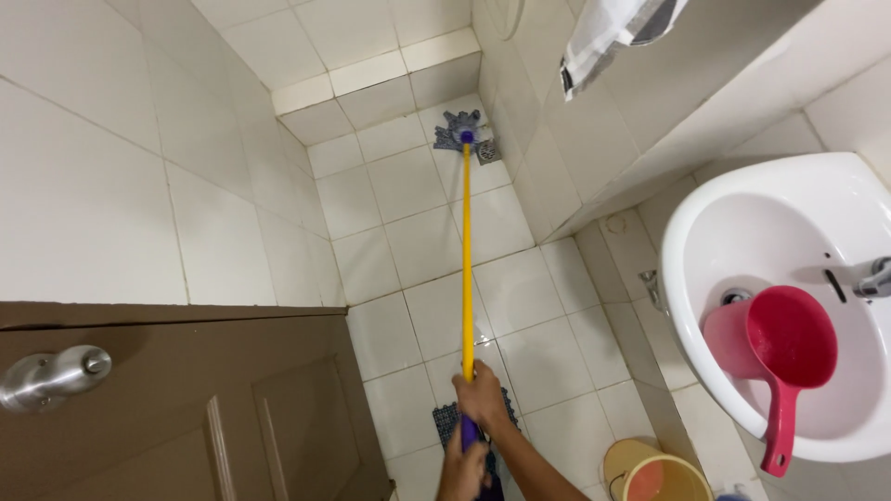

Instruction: Mopping the tiled floor of a bathroom using a mop and bucket.

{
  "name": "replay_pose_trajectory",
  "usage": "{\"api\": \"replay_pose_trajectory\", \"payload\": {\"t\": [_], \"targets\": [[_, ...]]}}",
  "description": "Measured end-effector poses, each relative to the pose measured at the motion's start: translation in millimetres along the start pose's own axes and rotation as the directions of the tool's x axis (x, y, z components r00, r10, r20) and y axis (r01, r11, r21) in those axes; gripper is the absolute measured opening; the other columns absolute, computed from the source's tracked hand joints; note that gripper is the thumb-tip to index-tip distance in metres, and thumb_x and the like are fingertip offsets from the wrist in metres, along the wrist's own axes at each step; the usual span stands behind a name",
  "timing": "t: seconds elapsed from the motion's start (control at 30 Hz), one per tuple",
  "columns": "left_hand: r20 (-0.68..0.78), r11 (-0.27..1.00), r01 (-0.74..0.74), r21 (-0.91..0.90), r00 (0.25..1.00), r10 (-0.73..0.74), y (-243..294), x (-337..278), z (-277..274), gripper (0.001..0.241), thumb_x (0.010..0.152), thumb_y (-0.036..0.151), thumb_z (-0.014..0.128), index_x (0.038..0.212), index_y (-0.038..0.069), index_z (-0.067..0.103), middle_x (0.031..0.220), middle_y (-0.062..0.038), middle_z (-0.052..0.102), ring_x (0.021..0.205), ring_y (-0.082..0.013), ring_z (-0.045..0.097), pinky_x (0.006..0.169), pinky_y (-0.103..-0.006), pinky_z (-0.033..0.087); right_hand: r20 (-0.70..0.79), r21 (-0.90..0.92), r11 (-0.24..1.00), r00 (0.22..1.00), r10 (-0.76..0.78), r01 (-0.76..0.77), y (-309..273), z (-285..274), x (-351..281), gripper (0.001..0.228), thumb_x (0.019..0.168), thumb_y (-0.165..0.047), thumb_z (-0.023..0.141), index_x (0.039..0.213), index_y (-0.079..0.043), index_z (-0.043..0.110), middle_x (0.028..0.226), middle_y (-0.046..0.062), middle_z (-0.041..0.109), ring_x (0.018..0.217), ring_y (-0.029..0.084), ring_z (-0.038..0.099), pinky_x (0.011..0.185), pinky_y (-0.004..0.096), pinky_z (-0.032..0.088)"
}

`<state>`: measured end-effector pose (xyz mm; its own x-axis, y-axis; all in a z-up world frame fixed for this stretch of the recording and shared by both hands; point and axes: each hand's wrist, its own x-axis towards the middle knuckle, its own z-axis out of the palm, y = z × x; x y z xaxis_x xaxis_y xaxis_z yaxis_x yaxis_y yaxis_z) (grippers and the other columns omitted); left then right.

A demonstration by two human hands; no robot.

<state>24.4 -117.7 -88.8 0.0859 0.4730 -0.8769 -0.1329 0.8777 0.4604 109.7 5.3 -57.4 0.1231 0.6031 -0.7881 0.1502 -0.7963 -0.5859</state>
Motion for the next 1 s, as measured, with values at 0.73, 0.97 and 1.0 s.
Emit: {"api": "replay_pose_trajectory", "payload": {"t": [0.73, 0.97, 1.0], "targets": [[-0.119, 0.755, 0.254, -0.605, 0.908, -0.401, -137.0, 73.4, 42.0, 0.040, 0.095, 0.045, 0.058, 0.116, 0.011, 0.059, 0.064, -0.009, 0.044, 0.037, -0.0197, 0.034, 0.031, -0.0340, 0.026, 0.436, -0.553, 0.827, 0.881, 0.182, 0.103, 82.0, -15.8, 54.3, 0.050, 0.095, -0.014, 0.062, 0.133, 0.006, 0.035, 0.097, 0.023, 0.073, 0.081, 0.027, 0.073, 0.069, 0.037, 0.059], [-0.201, 0.750, 0.158, -0.642, 0.910, -0.364, -150.9, 79.6, 54.2, 0.042, 0.096, 0.043, 0.058, 0.123, 0.011, 0.056, 0.066, -0.009, 0.048, 0.040, -0.0177, 0.037, 0.034, -0.0327, 0.029, 0.421, -0.675, 0.730, 0.867, 0.267, 0.103, 154.7, -49.9, 5.2, 0.077, 0.098, -0.022, 0.062, 0.152, 0.002, 0.012, 0.102, 0.022, 0.069, 0.087, 0.028, 0.072, 0.075, 0.037, 0.060], [-0.219, 0.749, 0.135, -0.649, 0.909, -0.354, -151.0, 80.4, 57.9, 0.043, 0.096, 0.042, 0.058, 0.125, 0.011, 0.056, 0.067, -0.009, 0.049, 0.040, -0.0174, 0.038, 0.034, -0.0325, 0.029, 0.437, -0.666, 0.737, 0.860, 0.263, 0.113, 177.6, -53.8, -7.2, 0.075, 0.098, -0.021, 0.062, 0.151, 0.002, 0.013, 0.101, 0.022, 0.068, 0.085, 0.028, 0.072, 0.074, 0.037, 0.060]]}}
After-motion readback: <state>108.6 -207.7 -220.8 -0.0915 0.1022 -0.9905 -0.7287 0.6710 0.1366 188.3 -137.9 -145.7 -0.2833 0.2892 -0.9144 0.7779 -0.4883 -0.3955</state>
